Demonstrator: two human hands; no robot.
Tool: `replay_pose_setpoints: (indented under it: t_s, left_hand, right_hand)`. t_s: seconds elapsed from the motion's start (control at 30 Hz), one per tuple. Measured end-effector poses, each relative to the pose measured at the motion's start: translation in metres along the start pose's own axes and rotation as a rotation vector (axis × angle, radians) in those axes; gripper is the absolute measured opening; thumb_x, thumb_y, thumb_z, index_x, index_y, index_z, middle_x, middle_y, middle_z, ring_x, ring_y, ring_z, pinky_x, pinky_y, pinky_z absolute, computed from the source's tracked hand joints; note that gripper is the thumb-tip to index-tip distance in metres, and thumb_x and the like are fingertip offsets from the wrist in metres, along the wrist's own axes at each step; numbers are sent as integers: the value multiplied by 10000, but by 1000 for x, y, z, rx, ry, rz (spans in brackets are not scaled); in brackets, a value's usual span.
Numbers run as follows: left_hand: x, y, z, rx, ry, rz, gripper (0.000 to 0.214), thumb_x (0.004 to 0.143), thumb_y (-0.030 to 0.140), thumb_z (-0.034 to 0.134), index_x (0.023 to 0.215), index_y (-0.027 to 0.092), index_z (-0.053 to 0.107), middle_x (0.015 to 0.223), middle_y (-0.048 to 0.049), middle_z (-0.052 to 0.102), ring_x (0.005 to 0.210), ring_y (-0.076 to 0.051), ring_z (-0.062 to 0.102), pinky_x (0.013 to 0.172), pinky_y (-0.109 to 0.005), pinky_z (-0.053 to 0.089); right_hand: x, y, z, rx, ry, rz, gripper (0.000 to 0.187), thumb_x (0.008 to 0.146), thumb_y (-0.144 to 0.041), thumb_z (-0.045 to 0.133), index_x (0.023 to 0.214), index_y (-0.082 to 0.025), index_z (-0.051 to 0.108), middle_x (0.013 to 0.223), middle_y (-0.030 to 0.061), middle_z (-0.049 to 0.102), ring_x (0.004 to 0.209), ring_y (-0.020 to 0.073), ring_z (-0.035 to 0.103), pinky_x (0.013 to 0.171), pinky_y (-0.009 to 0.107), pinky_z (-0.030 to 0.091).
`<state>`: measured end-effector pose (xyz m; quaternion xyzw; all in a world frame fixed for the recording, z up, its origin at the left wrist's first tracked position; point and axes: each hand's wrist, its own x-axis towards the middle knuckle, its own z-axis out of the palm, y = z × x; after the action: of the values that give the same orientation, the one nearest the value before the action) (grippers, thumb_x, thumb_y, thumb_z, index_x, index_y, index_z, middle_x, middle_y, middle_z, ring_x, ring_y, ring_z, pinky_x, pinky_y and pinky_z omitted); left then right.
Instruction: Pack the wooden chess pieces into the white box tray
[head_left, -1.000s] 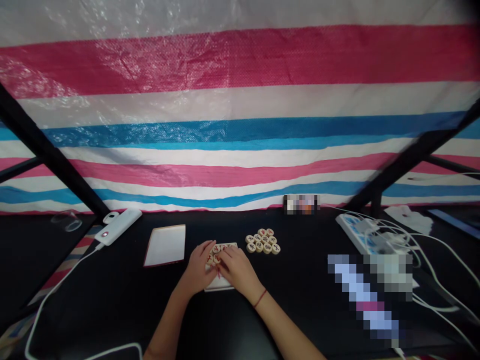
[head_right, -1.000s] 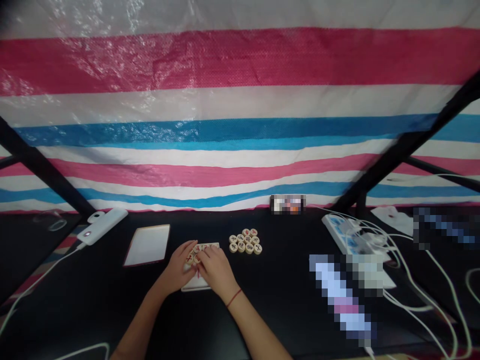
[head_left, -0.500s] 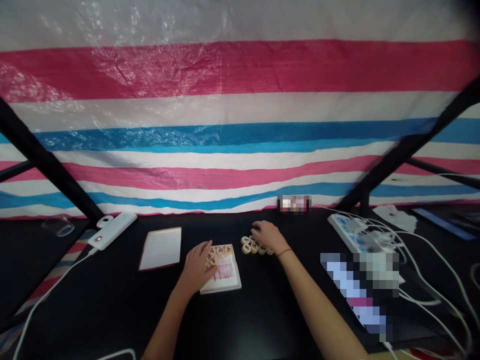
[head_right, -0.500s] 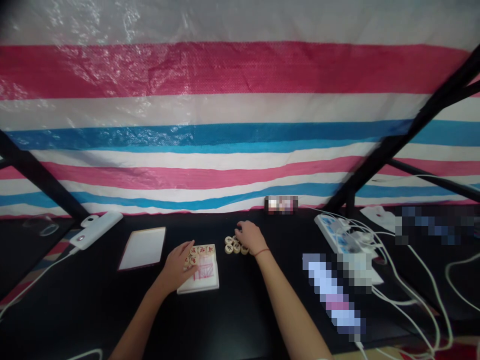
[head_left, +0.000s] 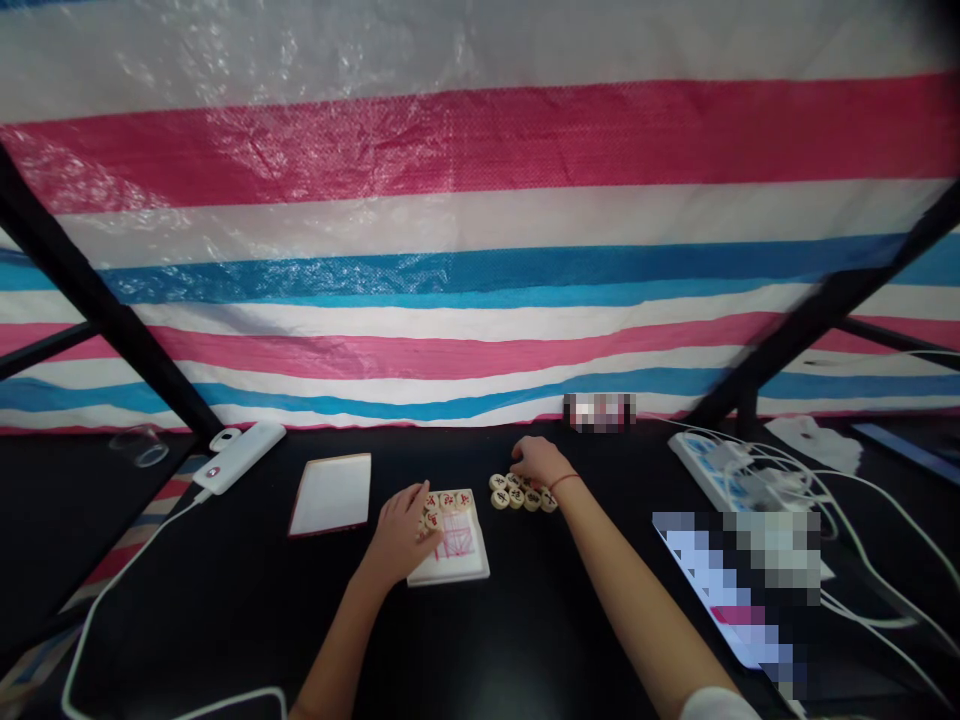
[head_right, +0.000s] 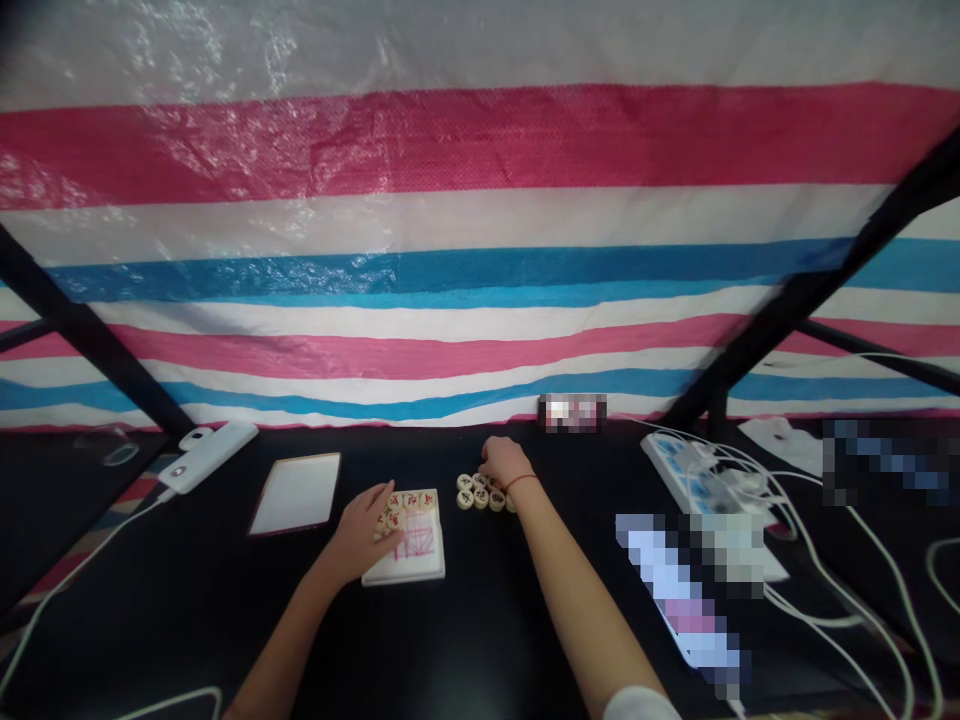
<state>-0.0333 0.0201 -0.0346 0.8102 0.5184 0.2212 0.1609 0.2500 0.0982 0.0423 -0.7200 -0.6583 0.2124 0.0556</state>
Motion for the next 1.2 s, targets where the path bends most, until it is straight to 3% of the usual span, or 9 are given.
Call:
replay_pose_setpoints:
  t_s: [0.17, 0.3, 0.37, 0.47, 0.6, 0.73, 0.9, 1.2]
  left_hand:
    - [-3, 5, -12, -57, 99, 44, 654, 795, 360, 612, 1393, 153, 448, 1405, -163, 467, 1340, -330, 381, 1101, -509, 343]
    - [0, 23, -26, -145, 214, 65, 488, 900, 362, 516, 1367, 223, 479, 1358, -121, 498, 1302, -266, 439, 1089, -452, 386]
    - [4, 35, -30, -199, 197, 74, 449, 914, 343, 507, 1354, 257, 491, 1335, -94, 519, 1262, -235, 487, 1066, -406, 422]
    - [9, 50, -29, -252, 134, 99, 450, 895, 330, 549, 1339, 277, 501, 1331, -73, 529, 1226, -223, 529, 1036, -375, 455]
    - [11, 58, -26, -293, 122, 122, 313, 887, 284, 561, 1198, 271, 602, 1202, -61, 600, 1107, -207, 606, 962, -357, 503]
    - [7, 55, -31, -303, 132, 108, 199, 847, 231, 603, 1044, 242, 634, 1078, -45, 634, 995, -190, 641, 905, -340, 520]
    - [3, 52, -34, -244, 133, 92, 30, 840, 191, 594, 858, 214, 592, 992, -31, 620, 921, -168, 634, 846, -304, 503]
    - [6, 56, -16, 213, 96, 270, 53, 826, 227, 659, 774, 226, 647, 920, -14, 692, 935, -224, 544, 836, -405, 367]
  right_hand:
    - [0, -3, -8, 62, 19, -36, 196, 641, -92, 725, 833, -129, 719, 855, 140, 734, 632, 202, 705, 609, 264, 531]
    - [-18, -15, -10, 222, 5, -141, 295, 795, -256, 648, 1067, -145, 674, 868, 83, 736, 620, 149, 696, 608, 232, 540]
    - [-36, -26, -3, 435, -76, -234, 372, 832, -347, 613, 1148, -153, 630, 841, 57, 733, 590, 135, 681, 557, 224, 541]
    - [-63, -45, 12, 773, -226, -335, 426, 783, -393, 657, 1128, -145, 627, 864, 54, 726, 649, 155, 682, 557, 252, 563]
    - [-82, -60, 31, 864, -188, -415, 336, 735, -366, 707, 996, -157, 678, 832, 38, 720, 705, 161, 671, 606, 249, 553]
    - [-80, -55, 41, 1025, -183, -337, 407, 688, -429, 753, 977, -159, 657, 842, 43, 716, 652, 150, 660, 580, 261, 553]
    - [-74, -38, 44, 1214, -63, -215, 453, 674, -501, 760, 946, -160, 640, 822, 36, 694, 670, 149, 680, 592, 263, 576]
    - [-91, -29, 41, 1191, -46, -153, 442, 643, -504, 769, 889, -156, 653, 874, 50, 677, 680, 161, 689, 541, 249, 569]
